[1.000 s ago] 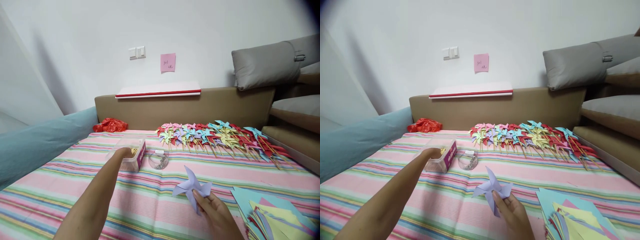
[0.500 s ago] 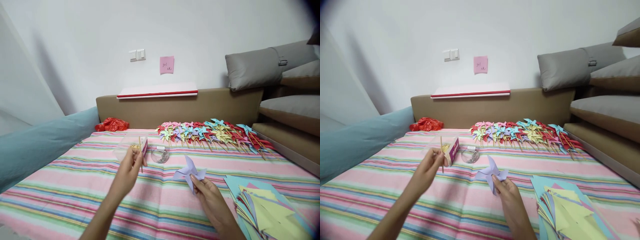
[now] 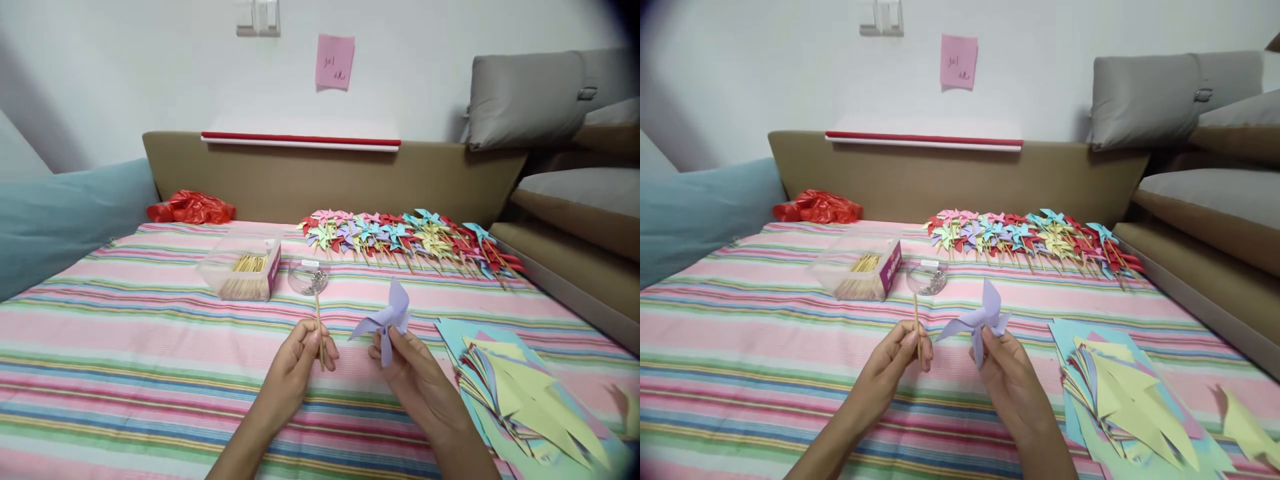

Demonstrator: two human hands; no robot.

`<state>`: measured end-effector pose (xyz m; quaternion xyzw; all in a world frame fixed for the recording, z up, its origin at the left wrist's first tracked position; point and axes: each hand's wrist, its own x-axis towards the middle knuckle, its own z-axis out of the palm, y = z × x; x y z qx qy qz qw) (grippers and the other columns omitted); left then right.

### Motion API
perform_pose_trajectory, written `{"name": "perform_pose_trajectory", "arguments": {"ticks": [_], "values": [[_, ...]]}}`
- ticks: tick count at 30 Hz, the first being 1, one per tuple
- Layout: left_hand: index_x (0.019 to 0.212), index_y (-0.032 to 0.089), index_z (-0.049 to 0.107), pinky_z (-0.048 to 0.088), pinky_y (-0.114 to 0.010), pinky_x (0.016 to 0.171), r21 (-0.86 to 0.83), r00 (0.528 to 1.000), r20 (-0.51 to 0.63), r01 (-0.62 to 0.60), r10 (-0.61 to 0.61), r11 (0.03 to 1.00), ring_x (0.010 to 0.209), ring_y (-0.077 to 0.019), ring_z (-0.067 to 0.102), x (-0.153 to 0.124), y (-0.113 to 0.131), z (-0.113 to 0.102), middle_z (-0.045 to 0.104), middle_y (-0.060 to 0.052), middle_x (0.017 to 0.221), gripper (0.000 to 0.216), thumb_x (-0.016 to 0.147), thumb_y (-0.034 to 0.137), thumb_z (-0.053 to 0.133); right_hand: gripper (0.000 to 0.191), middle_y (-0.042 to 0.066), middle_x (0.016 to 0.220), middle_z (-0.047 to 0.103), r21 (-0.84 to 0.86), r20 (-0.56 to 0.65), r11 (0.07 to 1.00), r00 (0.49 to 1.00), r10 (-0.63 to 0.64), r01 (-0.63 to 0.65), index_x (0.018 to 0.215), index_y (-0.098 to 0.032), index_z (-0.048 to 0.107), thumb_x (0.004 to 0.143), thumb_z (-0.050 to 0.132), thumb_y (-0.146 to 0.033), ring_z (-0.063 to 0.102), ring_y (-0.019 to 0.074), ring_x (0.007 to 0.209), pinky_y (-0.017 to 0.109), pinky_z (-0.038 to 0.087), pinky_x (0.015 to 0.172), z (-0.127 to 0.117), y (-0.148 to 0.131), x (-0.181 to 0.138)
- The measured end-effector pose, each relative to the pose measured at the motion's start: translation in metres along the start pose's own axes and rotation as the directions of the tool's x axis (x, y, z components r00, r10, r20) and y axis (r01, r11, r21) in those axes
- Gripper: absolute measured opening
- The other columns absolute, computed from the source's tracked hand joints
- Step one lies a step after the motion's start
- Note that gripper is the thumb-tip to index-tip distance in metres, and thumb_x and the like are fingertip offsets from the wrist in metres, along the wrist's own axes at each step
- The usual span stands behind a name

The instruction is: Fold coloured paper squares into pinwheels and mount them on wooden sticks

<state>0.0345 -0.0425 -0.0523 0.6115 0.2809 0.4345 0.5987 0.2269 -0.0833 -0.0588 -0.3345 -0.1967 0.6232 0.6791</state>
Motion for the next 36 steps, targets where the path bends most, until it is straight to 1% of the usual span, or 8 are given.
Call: {"name": "perform_pose_trajectory", "arguments": {"ticks": [8, 12, 14, 17, 19, 23, 30, 36], "values": [[0.097, 0.022, 0.048, 0.03, -0.027, 0.059, -0.072, 0.992, -0.009, 0.126, -0.127, 0.989, 0.062, -0.0126, 0.034, -0.007, -0.023, 0.008, 0.037, 0.004, 0.072, 0.025, 0.104, 0.044, 0.04, 0.022, -0.002, 0.068, 0.058, -0.158, 0.066, 0.987, 0.998, -0.016, 0.026, 0.077, -0.021, 0.073, 0.076, 0.085, -0.039, 0.048, 0.012, 0.066, 0.024, 0.044, 0.063, 0.0, 0.009, -0.001], [0.094, 0.022, 0.046, 0.03, -0.027, 0.056, -0.087, 0.993, 0.037, 0.113, -0.11, 0.99, 0.059, -0.0124, 0.034, -0.013, -0.025, 0.014, 0.041, 0.004, 0.071, 0.026, 0.103, 0.047, 0.043, 0.021, 0.0, 0.074, 0.063, -0.284, 0.176, 0.949, 0.98, -0.087, 0.135, 0.088, -0.023, 0.075, 0.082, 0.078, -0.043, 0.054, 0.0145, 0.07, 0.027, 0.046, 0.067, 0.005, 0.012, -0.004], [0.095, 0.022, 0.047, 0.032, -0.027, 0.057, -0.071, 0.994, 0.051, 0.099, -0.096, 0.993, 0.06, -0.0125, 0.038, -0.015, -0.024, 0.016, 0.047, 0.002, 0.073, 0.026, 0.102, 0.047, 0.044, 0.021, 0.003, 0.092, 0.067, -0.362, 0.236, 0.904, 0.961, -0.147, 0.227, 0.097, -0.025, 0.075, 0.085, 0.076, -0.042, 0.06, 0.0171, 0.082, 0.03, 0.05, 0.072, 0.006, 0.013, -0.006], [0.097, 0.022, 0.05, 0.034, -0.027, 0.058, -0.062, 0.994, 0.065, 0.091, -0.087, 0.994, 0.061, -0.0122, 0.04, -0.018, -0.019, 0.016, 0.052, 0.001, 0.077, 0.023, 0.102, 0.044, 0.048, 0.009, 0.005, 0.124, 0.066, -0.438, 0.332, 0.825, 0.918, -0.219, 0.356, 0.092, -0.027, 0.074, 0.087, 0.075, -0.034, 0.06, 0.023, 0.117, 0.034, 0.051, 0.092, 0.007, 0.013, -0.008], [0.098, 0.022, 0.052, 0.033, -0.026, 0.057, -0.072, 0.995, 0.071, 0.082, -0.076, 0.994, 0.06, -0.0115, 0.039, -0.019, -0.016, 0.016, 0.052, 0.001, 0.077, 0.02, 0.102, 0.041, 0.049, 0.003, 0.005, 0.13, 0.066, -0.46, 0.37, 0.793, 0.898, -0.236, 0.398, 0.091, -0.028, 0.072, 0.088, 0.073, -0.029, 0.056, 0.024, 0.128, 0.038, 0.048, 0.101, 0.009, 0.013, -0.01], [0.095, 0.022, 0.053, 0.033, -0.025, 0.057, -0.064, 0.995, 0.071, 0.072, -0.067, 0.995, 0.06, -0.011, 0.038, -0.023, -0.012, 0.016, 0.052, 0.002, 0.076, 0.018, 0.103, 0.037, 0.047, 0.006, 0.004, 0.115, 0.072, -0.5, 0.42, 0.715, 0.859, -0.294, 0.489, 0.095, -0.028, 0.07, 0.094, 0.065, -0.025, 0.065, 0.0222, 0.116, 0.041, 0.049, 0.101, 0.013, 0.011, -0.014], [0.087, 0.022, 0.059, 0.037, -0.027, 0.057, 0.078, 0.994, -0.019, 0.107, -0.106, 0.991, 0.062, -0.0148, 0.041, -0.021, -0.012, 0.014, 0.048, 0.001, 0.069, 0.027, 0.097, 0.045, 0.053, 0.015, 0.006, 0.103, 0.072, -0.556, 0.502, 0.469, 0.727, -0.468, 0.686, 0.099, -0.027, 0.07, 0.096, 0.06, -0.017, 0.065, 0.0236, 0.107, 0.042, 0.053, 0.092, 0.019, 0.007, -0.02], [0.078, 0.023, 0.06, 0.041, -0.03, 0.06, 0.171, 0.994, -0.05, 0.1, -0.093, 0.98, 0.066, -0.0182, 0.046, -0.023, -0.012, 0.013, 0.051, -0.003, 0.072, 0.031, 0.096, 0.047, 0.052, 0.015, 0.004, 0.101, 0.074, -0.555, 0.518, 0.417, 0.691, -0.504, 0.72, 0.099, -0.028, 0.069, 0.096, 0.06, -0.017, 0.066, 0.0224, 0.101, 0.04, 0.052, 0.089, 0.023, 0.003, -0.023]]}}
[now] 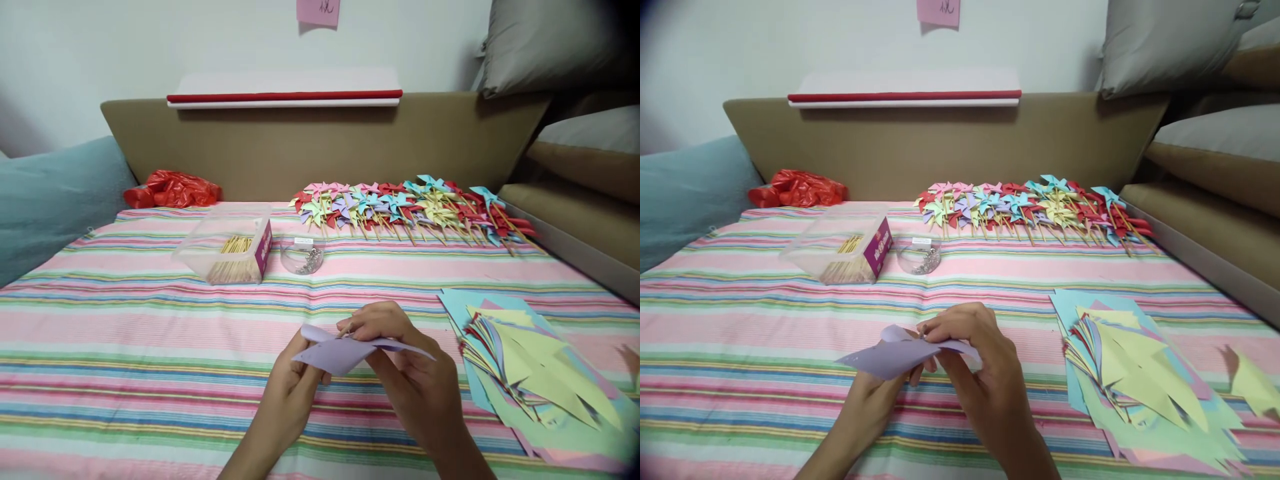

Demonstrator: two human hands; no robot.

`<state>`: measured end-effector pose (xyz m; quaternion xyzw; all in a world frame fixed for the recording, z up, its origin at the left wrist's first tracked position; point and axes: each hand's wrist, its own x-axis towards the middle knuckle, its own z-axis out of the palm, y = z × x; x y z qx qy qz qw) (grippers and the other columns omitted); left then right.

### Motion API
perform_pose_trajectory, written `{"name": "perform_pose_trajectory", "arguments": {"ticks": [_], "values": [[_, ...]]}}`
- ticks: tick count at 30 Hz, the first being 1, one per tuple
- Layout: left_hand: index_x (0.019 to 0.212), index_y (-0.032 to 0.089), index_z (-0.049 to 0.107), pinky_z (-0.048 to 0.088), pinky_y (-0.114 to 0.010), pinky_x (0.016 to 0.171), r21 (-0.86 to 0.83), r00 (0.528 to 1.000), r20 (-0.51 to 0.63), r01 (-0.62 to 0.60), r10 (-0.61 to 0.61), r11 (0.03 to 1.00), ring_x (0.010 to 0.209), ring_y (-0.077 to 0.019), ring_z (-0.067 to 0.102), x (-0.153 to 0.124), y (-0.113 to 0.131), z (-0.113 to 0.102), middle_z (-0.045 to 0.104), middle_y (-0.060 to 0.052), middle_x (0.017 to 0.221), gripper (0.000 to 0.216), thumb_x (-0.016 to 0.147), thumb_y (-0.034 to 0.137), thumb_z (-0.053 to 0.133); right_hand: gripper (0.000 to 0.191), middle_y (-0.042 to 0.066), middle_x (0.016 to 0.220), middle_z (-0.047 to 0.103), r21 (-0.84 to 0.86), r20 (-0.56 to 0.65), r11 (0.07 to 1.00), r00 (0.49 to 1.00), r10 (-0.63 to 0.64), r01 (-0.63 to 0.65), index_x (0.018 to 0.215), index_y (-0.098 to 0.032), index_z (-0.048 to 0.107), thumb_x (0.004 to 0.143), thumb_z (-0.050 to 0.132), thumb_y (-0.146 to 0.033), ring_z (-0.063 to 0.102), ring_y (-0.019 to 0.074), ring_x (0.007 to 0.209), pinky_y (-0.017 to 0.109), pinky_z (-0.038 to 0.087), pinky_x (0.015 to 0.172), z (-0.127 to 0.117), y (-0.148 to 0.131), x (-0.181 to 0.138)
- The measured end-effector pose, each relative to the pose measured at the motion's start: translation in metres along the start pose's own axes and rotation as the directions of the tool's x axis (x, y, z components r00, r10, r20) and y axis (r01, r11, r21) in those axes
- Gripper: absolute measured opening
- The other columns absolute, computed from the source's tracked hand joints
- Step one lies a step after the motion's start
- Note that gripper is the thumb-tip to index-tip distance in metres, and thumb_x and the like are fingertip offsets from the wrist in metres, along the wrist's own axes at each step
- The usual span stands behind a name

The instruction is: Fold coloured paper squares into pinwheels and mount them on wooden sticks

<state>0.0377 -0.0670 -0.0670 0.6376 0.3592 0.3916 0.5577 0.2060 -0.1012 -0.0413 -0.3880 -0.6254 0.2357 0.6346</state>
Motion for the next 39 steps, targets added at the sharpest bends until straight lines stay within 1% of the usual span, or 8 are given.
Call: {"name": "perform_pose_trajectory", "arguments": {"ticks": [11, 18, 25, 29, 31, 35, 37, 39], "values": [[0.081, 0.023, 0.06, 0.044, -0.032, 0.065, 0.054, 1.0, 0.022, -0.011, 0.01, 0.998, 0.07, -0.0192, 0.051, 0.0, -0.006, -0.003, 0.055, -0.003, 0.074, 0.029, 0.099, 0.043, 0.049, 0.015, 0.003, 0.098, 0.074, 0.05, 0.001, 0.998, 0.999, 0.05, -0.05, 0.098, -0.027, 0.069, 0.096, 0.059, -0.016, 0.068, 0.0207, 0.1, 0.038, 0.053, 0.088, 0.0, 0.0, 0.001], [0.083, 0.022, 0.063, 0.04, -0.03, 0.06, 0.032, 1.0, 0.001, -0.017, 0.017, 0.999, 0.065, -0.0175, 0.046, 0.0, -0.005, -0.005, 0.052, -0.002, 0.072, 0.029, 0.097, 0.045, 0.052, 0.013, 0.005, 0.099, 0.073, 0.111, 0.002, 0.991, 0.998, 0.07, -0.069, 0.099, -0.026, 0.07, 0.097, 0.059, -0.019, 0.068, 0.0225, 0.101, 0.04, 0.054, 0.089, 0.001, 0.001, -0.001], [0.09, 0.023, 0.069, 0.042, -0.029, 0.065, 0.029, 0.998, -0.006, -0.063, 0.063, 0.998, 0.073, -0.0187, 0.054, 0.002, -0.003, -0.013, 0.063, -0.004, 0.083, 0.021, 0.096, 0.039, 0.058, 0.012, 0.006, 0.102, 0.072, 0.199, 0.02, 0.974, 0.994, 0.107, -0.109, 0.101, -0.026, 0.068, 0.097, 0.059, -0.02, 0.068, 0.0208, 0.095, 0.037, 0.057, 0.084, 0.003, 0.004, -0.003], [0.086, 0.022, 0.069, 0.046, -0.03, 0.076, 0.004, 0.998, 0.014, -0.057, 0.057, 0.998, 0.083, -0.0201, 0.061, 0.004, 0.0, -0.015, 0.067, -0.004, 0.086, 0.021, 0.097, 0.035, 0.058, 0.012, 0.004, 0.102, 0.071, 0.207, 0.001, 0.967, 0.988, 0.154, -0.151, 0.1, -0.027, 0.067, 0.097, 0.058, -0.019, 0.068, 0.0187, 0.094, 0.035, 0.055, 0.085, 0.005, 0.004, -0.003], [0.087, 0.021, 0.07, 0.046, -0.029, 0.076, -0.016, 0.999, 0.024, -0.039, 0.039, 0.999, 0.082, -0.0198, 0.063, 0.005, 0.001, -0.015, 0.069, -0.004, 0.084, 0.02, 0.097, 0.035, 0.059, 0.011, 0.003, 0.1, 0.069, 0.202, -0.011, 0.963, 0.983, 0.185, -0.18, 0.099, -0.028, 0.066, 0.097, 0.059, -0.02, 0.067, 0.0194, 0.097, 0.035, 0.054, 0.086, 0.005, 0.004, -0.003], [0.089, 0.02, 0.071, 0.045, -0.029, 0.078, -0.054, 0.999, 0.045, 0.001, 0.001, 0.999, 0.085, -0.0198, 0.063, 0.005, -0.001, -0.015, 0.073, -0.006, 0.088, 0.021, 0.095, 0.038, 0.062, 0.007, 0.002, 0.093, 0.068, 0.204, -0.034, 0.948, 0.966, 0.258, -0.246, 0.093, -0.027, 0.069, 0.096, 0.062, -0.027, 0.065, 0.0172, 0.09, 0.03, 0.053, 0.079, 0.007, 0.007, -0.003], [0.089, 0.02, 0.071, 0.044, -0.027, 0.072, -0.086, 0.998, 0.058, 0.037, -0.032, 0.996, 0.079, -0.0173, 0.061, 0.005, -0.002, -0.015, 0.074, -0.007, 0.089, 0.022, 0.095, 0.039, 0.063, 0.008, 0.002, 0.093, 0.069, 0.195, -0.071, 0.938, 0.95, 0.305, -0.286, 0.092, -0.025, 0.07, 0.093, 0.066, -0.031, 0.065, 0.0175, 0.089, 0.029, 0.052, 0.077, 0.009, 0.007, -0.003], [0.092, 0.02, 0.071, 0.039, -0.024, 0.061, -0.129, 0.994, 0.068, 0.091, -0.083, 0.987, 0.064, -0.0125, 0.053, 0.004, -0.004, -0.015, 0.074, -0.006, 0.085, 0.023, 0.094, 0.041, 0.064, 0.013, 0.003, 0.091, 0.071, 0.207, -0.141, 0.91, 0.91, 0.39, -0.358, 0.092, -0.023, 0.071, 0.089, 0.07, -0.036, 0.066, 0.0193, 0.089, 0.031, 0.052, 0.078, 0.012, 0.008, -0.003]]}}
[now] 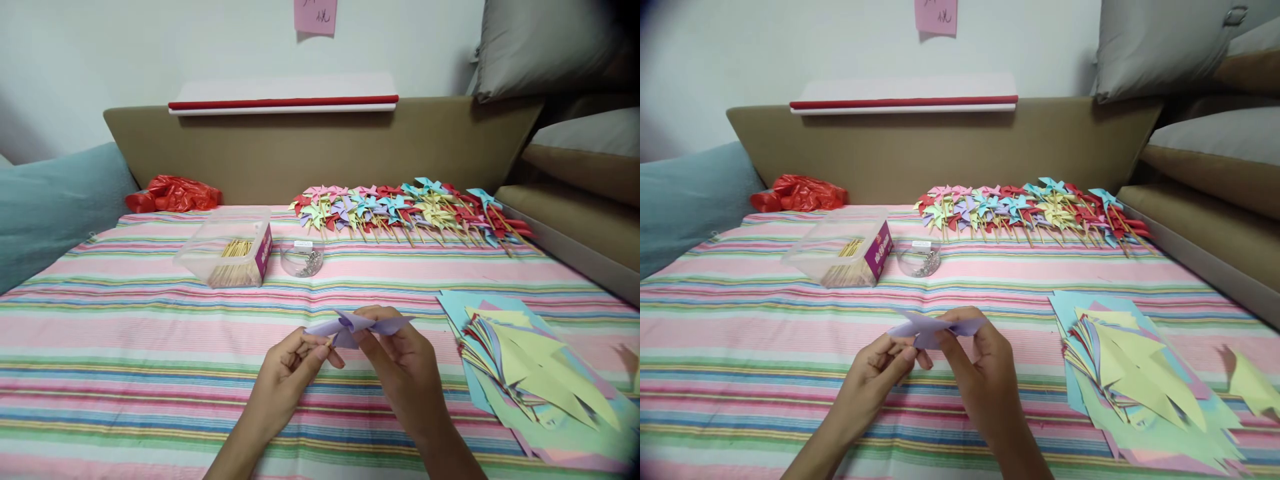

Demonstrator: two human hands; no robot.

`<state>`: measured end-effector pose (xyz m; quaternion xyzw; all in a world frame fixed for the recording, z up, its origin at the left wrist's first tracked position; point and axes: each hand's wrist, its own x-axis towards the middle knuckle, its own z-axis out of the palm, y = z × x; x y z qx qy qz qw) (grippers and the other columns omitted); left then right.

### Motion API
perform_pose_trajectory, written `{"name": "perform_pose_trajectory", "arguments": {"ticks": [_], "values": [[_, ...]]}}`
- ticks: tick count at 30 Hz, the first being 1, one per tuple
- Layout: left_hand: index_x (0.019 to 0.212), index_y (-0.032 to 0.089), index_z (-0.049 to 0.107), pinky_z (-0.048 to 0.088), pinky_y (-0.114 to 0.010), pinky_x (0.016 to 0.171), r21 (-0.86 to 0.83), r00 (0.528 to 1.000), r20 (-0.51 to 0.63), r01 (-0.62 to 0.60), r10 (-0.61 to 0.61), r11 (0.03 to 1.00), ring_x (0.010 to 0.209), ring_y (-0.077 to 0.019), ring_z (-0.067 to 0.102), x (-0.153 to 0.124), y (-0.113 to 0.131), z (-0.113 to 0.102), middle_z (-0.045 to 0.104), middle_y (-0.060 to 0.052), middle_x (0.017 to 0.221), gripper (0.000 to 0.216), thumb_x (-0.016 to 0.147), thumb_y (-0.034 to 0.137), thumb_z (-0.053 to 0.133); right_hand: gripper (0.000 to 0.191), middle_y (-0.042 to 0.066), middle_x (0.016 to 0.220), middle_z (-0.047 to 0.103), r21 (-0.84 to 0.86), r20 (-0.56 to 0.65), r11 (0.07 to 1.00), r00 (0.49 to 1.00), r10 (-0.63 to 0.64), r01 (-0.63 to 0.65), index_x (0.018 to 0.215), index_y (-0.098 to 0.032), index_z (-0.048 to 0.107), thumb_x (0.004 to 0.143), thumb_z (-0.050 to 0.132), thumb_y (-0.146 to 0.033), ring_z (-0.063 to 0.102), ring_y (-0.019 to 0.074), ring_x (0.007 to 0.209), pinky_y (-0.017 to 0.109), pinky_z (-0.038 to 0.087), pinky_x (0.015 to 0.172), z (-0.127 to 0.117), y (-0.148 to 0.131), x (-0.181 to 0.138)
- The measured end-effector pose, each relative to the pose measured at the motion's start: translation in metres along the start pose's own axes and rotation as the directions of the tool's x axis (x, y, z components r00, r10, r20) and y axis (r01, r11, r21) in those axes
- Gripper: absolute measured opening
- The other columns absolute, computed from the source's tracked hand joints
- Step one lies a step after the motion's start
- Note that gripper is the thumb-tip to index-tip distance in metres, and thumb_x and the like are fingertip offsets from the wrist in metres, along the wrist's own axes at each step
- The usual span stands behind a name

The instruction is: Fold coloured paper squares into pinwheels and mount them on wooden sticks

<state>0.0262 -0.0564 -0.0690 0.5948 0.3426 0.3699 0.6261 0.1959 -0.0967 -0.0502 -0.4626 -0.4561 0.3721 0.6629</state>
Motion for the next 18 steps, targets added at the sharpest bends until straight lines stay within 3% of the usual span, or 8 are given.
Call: {"name": "perform_pose_trajectory", "arguments": {"ticks": [2, 5, 11, 18], "values": [[0.097, 0.02, 0.071, 0.033, -0.023, 0.054, -0.035, 0.999, 0.012, 0.049, -0.048, 0.998, 0.056, -0.0094, 0.044, 0.001, -0.001, 0.001, 0.074, -0.005, 0.083, 0.024, 0.093, 0.043, 0.065, 0.021, 0.004, 0.089, 0.074, 0.034, -0.112, 0.995, 0.989, 0.095, -0.092, 0.092, -0.021, 0.073, 0.084, 0.075, -0.041, 0.067, 0.0215, 0.089, 0.034, 0.052, 0.081, 0.002, 0.001, 0.001], [0.101, 0.019, 0.071, 0.035, -0.023, 0.057, -0.038, 0.994, 0.051, 0.094, -0.092, 0.995, 0.059, -0.0093, 0.045, 0.003, 0.0, 0.003, 0.073, -0.005, 0.084, 0.026, 0.094, 0.043, 0.063, 0.034, 0.006, 0.093, 0.077, 0.153, -0.207, 0.971, 0.955, 0.214, -0.185, 0.099, -0.02, 0.074, 0.077, 0.081, -0.044, 0.068, 0.0242, 0.092, 0.037, 0.052, 0.083, 0.002, 0.006, 0.006], [0.094, 0.018, 0.068, 0.031, -0.024, 0.058, -0.048, 0.983, 0.109, 0.154, -0.148, 0.987, 0.061, -0.0093, 0.041, 0.005, -0.003, 0.004, 0.065, -0.001, 0.077, 0.026, 0.095, 0.043, 0.062, 0.039, 0.006, 0.103, 0.079, 0.351, -0.144, 0.893, 0.926, 0.35, -0.283, 0.105, -0.021, 0.075, 0.073, 0.086, -0.039, 0.069, 0.0217, 0.098, 0.035, 0.053, 0.086, -0.001, 0.019, 0.013], [0.087, 0.017, 0.066, 0.029, -0.025, 0.06, -0.01, 0.983, 0.097, 0.155, -0.154, 0.988, 0.063, -0.01, 0.041, 0.003, -0.006, 0.008, 0.062, -0.001, 0.077, 0.028, 0.095, 0.044, 0.062, 0.039, 0.005, 0.107, 0.078, 0.389, -0.121, 0.884, 0.937, 0.329, -0.26, 0.11, -0.021, 0.074, 0.075, 0.084, -0.036, 0.07, 0.0213, 0.103, 0.035, 0.053, 0.092, 0.004, 0.023, 0.013]]}}
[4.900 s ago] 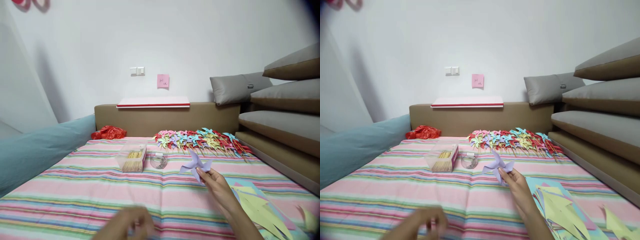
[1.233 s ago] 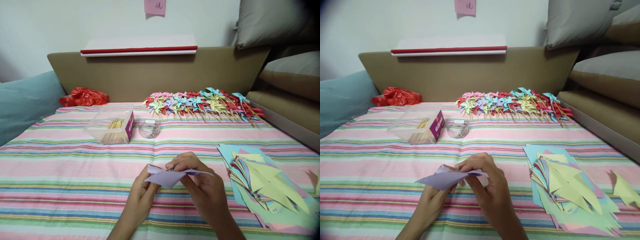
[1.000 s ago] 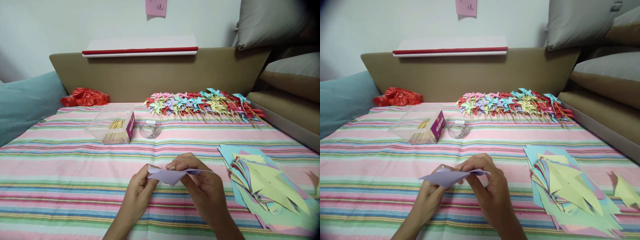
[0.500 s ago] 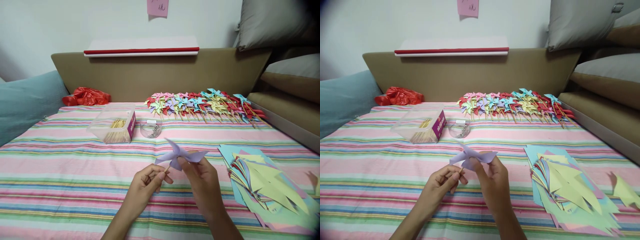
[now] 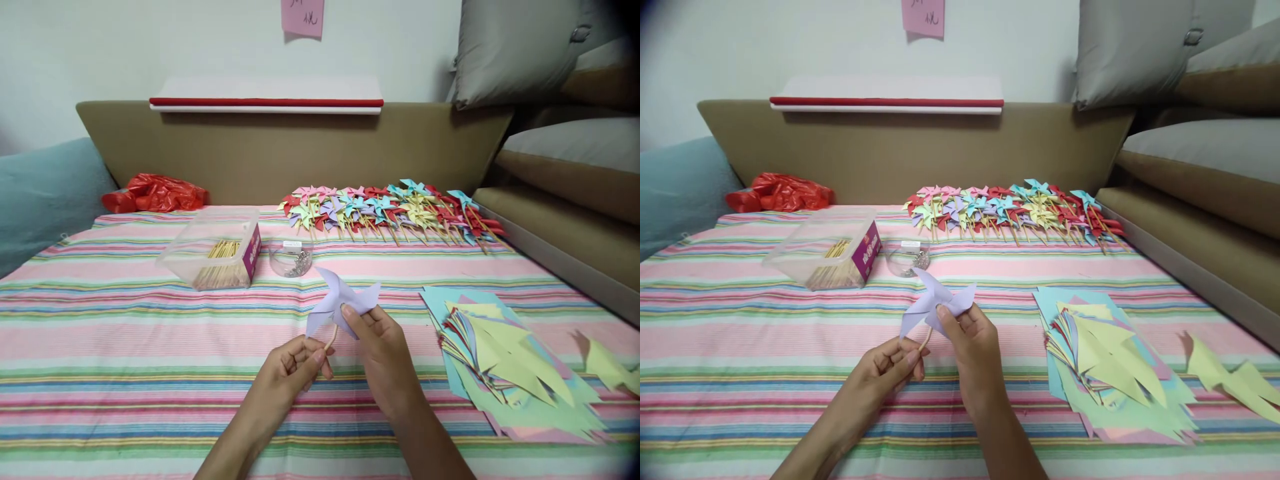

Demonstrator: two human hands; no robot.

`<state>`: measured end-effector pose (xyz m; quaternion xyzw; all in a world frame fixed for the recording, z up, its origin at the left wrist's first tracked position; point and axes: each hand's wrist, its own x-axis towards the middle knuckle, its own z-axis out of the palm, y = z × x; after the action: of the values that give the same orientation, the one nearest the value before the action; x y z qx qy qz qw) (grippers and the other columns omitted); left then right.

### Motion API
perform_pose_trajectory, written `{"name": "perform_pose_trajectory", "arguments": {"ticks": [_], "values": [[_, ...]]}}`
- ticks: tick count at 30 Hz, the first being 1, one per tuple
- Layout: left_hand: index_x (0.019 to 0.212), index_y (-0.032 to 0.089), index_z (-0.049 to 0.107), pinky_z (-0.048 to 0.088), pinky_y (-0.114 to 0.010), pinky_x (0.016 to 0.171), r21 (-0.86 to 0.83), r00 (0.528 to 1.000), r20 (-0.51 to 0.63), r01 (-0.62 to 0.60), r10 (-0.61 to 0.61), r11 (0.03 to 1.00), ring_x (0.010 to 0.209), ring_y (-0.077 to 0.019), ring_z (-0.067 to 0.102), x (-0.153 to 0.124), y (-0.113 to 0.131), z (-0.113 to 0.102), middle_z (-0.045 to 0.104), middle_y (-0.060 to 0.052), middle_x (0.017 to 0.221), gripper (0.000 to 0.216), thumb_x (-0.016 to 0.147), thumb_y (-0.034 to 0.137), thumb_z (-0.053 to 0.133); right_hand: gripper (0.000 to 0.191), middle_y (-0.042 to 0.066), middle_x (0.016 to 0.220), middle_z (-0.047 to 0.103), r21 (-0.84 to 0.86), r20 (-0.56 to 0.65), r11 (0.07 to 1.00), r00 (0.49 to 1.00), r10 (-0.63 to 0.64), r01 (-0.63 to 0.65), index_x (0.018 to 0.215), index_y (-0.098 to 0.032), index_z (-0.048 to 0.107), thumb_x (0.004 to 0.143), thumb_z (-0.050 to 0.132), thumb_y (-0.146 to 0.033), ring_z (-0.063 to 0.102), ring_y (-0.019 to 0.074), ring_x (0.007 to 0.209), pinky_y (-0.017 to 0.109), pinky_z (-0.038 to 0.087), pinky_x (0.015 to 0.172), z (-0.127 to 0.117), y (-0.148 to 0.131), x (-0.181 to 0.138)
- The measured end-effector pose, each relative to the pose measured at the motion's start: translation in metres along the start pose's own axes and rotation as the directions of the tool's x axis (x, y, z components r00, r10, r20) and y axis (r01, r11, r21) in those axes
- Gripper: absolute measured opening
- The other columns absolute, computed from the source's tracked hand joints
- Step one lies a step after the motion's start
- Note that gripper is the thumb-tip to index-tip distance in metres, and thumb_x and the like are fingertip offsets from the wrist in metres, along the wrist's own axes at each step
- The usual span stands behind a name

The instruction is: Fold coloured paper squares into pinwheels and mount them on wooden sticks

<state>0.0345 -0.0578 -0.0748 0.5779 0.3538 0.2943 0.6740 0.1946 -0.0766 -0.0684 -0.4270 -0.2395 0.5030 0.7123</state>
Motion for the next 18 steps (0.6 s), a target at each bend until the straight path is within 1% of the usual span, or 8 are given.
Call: {"name": "perform_pose_trajectory", "arguments": {"ticks": [2, 5, 8, 10, 15, 18], "values": [[0.09, 0.017, 0.066, 0.032, -0.024, 0.06, -0.007, 1.0, -0.027, -0.008, 0.008, 1.0, 0.061, -0.0095, 0.042, 0.0, 0.001, 0.001, 0.064, -0.001, 0.078, 0.028, 0.096, 0.044, 0.06, 0.043, 0.006, 0.107, 0.078, -0.013, -0.006, 0.999, 1.0, -0.029, 0.029, 0.115, -0.021, 0.073, 0.076, 0.083, -0.037, 0.07, 0.0214, 0.102, 0.036, 0.053, 0.091, 0.0, 0.0, 0.0], [0.095, 0.017, 0.065, 0.037, -0.025, 0.062, -0.032, 0.999, -0.032, -0.026, 0.025, 0.999, 0.058, -0.0086, 0.048, -0.001, 0.004, 0.003, 0.066, -0.002, 0.081, 0.027, 0.097, 0.043, 0.057, 0.047, 0.007, 0.103, 0.078, -0.06, -0.022, 0.997, 0.998, -0.059, 0.058, 0.118, -0.021, 0.072, 0.077, 0.083, -0.039, 0.068, 0.0216, 0.099, 0.035, 0.053, 0.087, 0.0, 0.001, 0.0], [0.108, 0.018, 0.065, 0.04, -0.024, 0.063, -0.06, 0.999, -0.031, -0.025, 0.023, 0.998, 0.057, -0.0091, 0.054, -0.002, 0.006, 0.004, 0.066, -0.001, 0.081, 0.028, 0.098, 0.042, 0.056, 0.046, 0.006, 0.104, 0.077, -0.084, -0.021, 0.994, 0.997, -0.077, 0.075, 0.118, -0.022, 0.072, 0.077, 0.083, -0.039, 0.067, 0.0206, 0.097, 0.034, 0.052, 0.084, -0.001, 0.001, 0.0], [0.112, 0.018, 0.065, 0.041, -0.024, 0.062, -0.078, 0.999, -0.035, -0.023, 0.021, 0.997, 0.056, -0.0097, 0.056, -0.003, 0.006, 0.004, 0.066, -0.001, 0.079, 0.029, 0.098, 0.042, 0.056, 0.044, 0.006, 0.104, 0.077, -0.08, -0.02, 0.994, 0.997, -0.08, 0.078, 0.116, -0.023, 0.072, 0.077, 0.083, -0.038, 0.067, 0.0195, 0.095, 0.033, 0.052, 0.083, -0.001, 0.002, 0.0], [0.112, 0.018, 0.066, 0.044, -0.024, 0.062, -0.144, 1.0, -0.019, -0.012, 0.01, 0.99, 0.057, -0.011, 0.061, -0.001, 0.002, 0.007, 0.068, -0.001, 0.077, 0.028, 0.097, 0.041, 0.059, 0.04, 0.006, 0.101, 0.077, -0.081, -0.03, 0.995, 0.998, -0.059, 0.056, 0.106, -0.022, 0.075, 0.073, 0.085, -0.039, 0.067, 0.0197, 0.089, 0.033, 0.053, 0.079, 0.0, 0.004, -0.002], [0.106, 0.018, 0.069, 0.043, -0.024, 0.062, -0.223, 1.0, -0.02, 0.011, -0.016, 0.975, 0.058, -0.0105, 0.059, -0.001, 0.002, 0.011, 0.067, -0.001, 0.076, 0.026, 0.096, 0.041, 0.06, 0.038, 0.006, 0.102, 0.077, -0.113, 0.009, 0.993, 0.999, -0.038, 0.039, 0.105, -0.022, 0.075, 0.073, 0.085, -0.041, 0.067, 0.0214, 0.092, 0.036, 0.052, 0.082, 0.001, 0.004, -0.004]]}}
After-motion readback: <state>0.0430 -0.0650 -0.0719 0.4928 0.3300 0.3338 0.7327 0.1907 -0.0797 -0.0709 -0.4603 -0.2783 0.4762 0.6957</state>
